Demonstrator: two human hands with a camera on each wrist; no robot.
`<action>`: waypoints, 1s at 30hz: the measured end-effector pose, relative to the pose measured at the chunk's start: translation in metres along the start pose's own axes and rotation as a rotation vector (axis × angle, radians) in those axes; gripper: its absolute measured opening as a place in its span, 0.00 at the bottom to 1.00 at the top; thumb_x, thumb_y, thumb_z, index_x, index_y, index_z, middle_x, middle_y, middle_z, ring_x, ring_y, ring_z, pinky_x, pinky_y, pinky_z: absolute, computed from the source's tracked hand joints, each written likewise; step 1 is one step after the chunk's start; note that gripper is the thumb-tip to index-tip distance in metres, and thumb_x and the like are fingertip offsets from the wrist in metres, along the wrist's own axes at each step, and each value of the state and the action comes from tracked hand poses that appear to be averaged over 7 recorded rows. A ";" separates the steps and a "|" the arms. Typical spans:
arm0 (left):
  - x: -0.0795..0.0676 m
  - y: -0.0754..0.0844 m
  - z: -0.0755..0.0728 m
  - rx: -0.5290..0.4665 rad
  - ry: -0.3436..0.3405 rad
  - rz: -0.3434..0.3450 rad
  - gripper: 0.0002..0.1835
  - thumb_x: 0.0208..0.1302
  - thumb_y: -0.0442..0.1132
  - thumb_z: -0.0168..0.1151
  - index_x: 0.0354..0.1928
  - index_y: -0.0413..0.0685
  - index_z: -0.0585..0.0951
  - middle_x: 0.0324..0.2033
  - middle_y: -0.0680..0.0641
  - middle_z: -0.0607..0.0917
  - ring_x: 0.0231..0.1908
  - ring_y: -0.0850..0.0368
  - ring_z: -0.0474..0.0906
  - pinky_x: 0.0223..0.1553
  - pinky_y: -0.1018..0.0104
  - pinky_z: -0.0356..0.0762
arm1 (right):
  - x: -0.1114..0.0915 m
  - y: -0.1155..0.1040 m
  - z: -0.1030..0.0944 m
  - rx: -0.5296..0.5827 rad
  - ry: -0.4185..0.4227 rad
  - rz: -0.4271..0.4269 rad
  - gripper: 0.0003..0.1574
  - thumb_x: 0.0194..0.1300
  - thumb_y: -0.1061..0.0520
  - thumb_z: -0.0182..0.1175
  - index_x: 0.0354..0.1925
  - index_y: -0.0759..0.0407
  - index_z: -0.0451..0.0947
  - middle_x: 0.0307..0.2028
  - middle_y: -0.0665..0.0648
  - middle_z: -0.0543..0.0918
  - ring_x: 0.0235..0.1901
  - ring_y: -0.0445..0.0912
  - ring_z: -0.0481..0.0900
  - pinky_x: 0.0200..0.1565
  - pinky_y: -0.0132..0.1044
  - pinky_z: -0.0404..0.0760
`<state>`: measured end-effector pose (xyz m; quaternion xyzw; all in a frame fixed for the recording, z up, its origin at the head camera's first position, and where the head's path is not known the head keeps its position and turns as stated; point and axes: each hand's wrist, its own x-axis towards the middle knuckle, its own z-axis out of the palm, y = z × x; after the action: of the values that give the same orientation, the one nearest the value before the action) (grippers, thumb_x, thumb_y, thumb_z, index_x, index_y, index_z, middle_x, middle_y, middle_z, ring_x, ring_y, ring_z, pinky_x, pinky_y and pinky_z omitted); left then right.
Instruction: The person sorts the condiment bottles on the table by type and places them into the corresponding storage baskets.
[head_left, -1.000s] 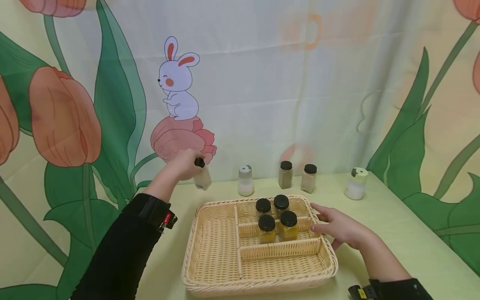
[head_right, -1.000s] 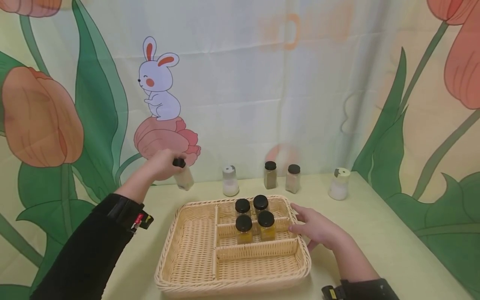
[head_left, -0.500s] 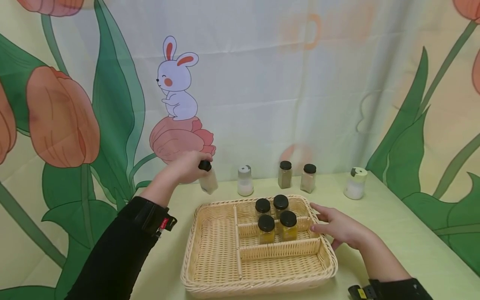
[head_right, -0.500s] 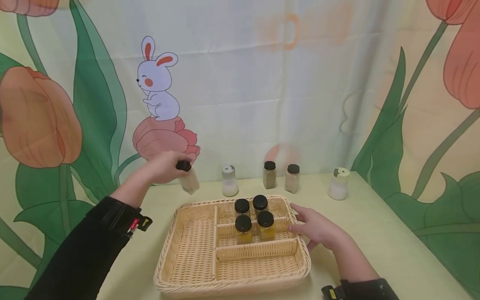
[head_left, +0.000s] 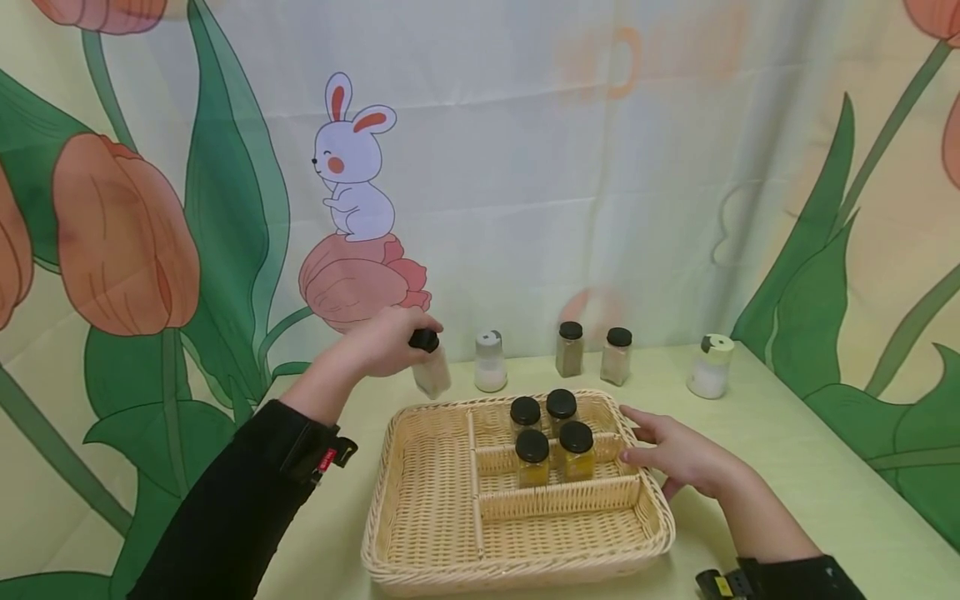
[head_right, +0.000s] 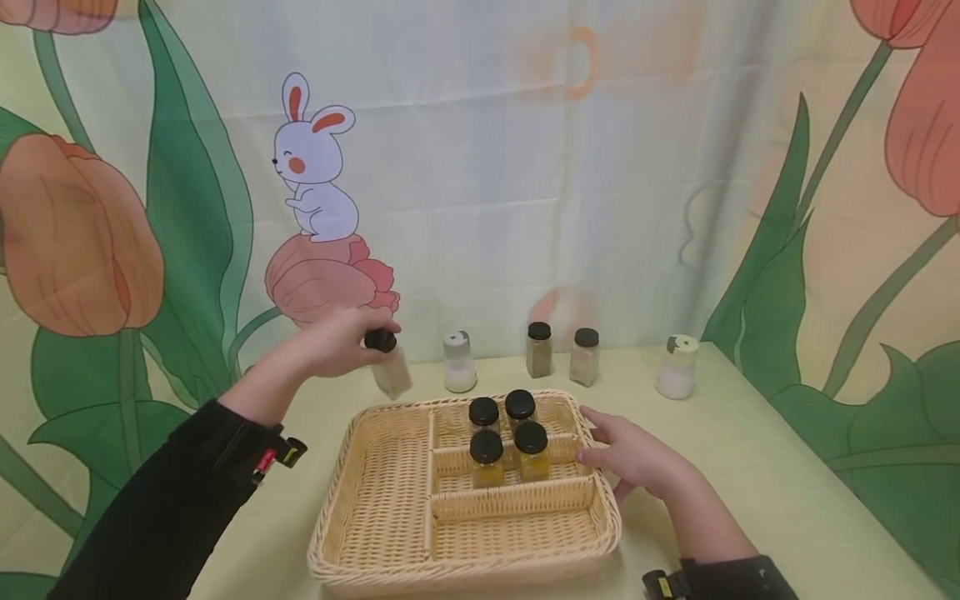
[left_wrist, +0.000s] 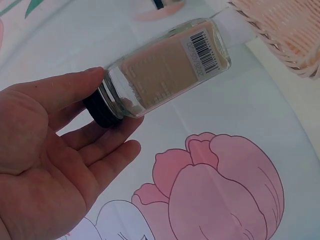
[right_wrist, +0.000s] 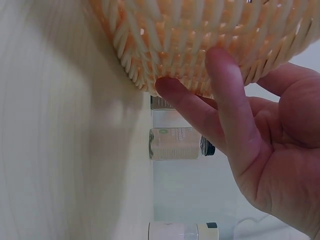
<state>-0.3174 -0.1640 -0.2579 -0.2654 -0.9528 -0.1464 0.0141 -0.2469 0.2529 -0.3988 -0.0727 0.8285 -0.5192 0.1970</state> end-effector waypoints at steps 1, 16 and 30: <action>-0.001 0.002 0.000 0.002 -0.005 0.015 0.23 0.65 0.35 0.70 0.62 0.43 0.81 0.54 0.43 0.84 0.52 0.49 0.81 0.54 0.55 0.81 | 0.000 0.000 0.000 -0.001 0.001 0.000 0.54 0.70 0.58 0.64 0.82 0.58 0.44 0.72 0.78 0.59 0.54 0.60 0.81 0.27 0.56 0.87; -0.013 0.027 0.003 0.026 -0.059 0.233 0.22 0.65 0.33 0.70 0.62 0.43 0.81 0.52 0.47 0.85 0.46 0.58 0.83 0.48 0.64 0.83 | -0.001 -0.001 0.001 -0.015 0.003 0.002 0.54 0.70 0.58 0.65 0.81 0.59 0.45 0.71 0.78 0.60 0.55 0.59 0.81 0.27 0.55 0.87; -0.024 0.052 0.002 -0.003 -0.164 0.314 0.22 0.67 0.34 0.68 0.63 0.46 0.81 0.54 0.50 0.84 0.51 0.60 0.81 0.52 0.61 0.81 | 0.000 -0.001 -0.001 -0.015 0.009 0.005 0.55 0.69 0.57 0.65 0.82 0.58 0.44 0.71 0.78 0.61 0.54 0.59 0.81 0.28 0.55 0.87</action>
<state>-0.2708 -0.1332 -0.2486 -0.4220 -0.8975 -0.1216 -0.0412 -0.2472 0.2531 -0.3979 -0.0695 0.8335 -0.5126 0.1940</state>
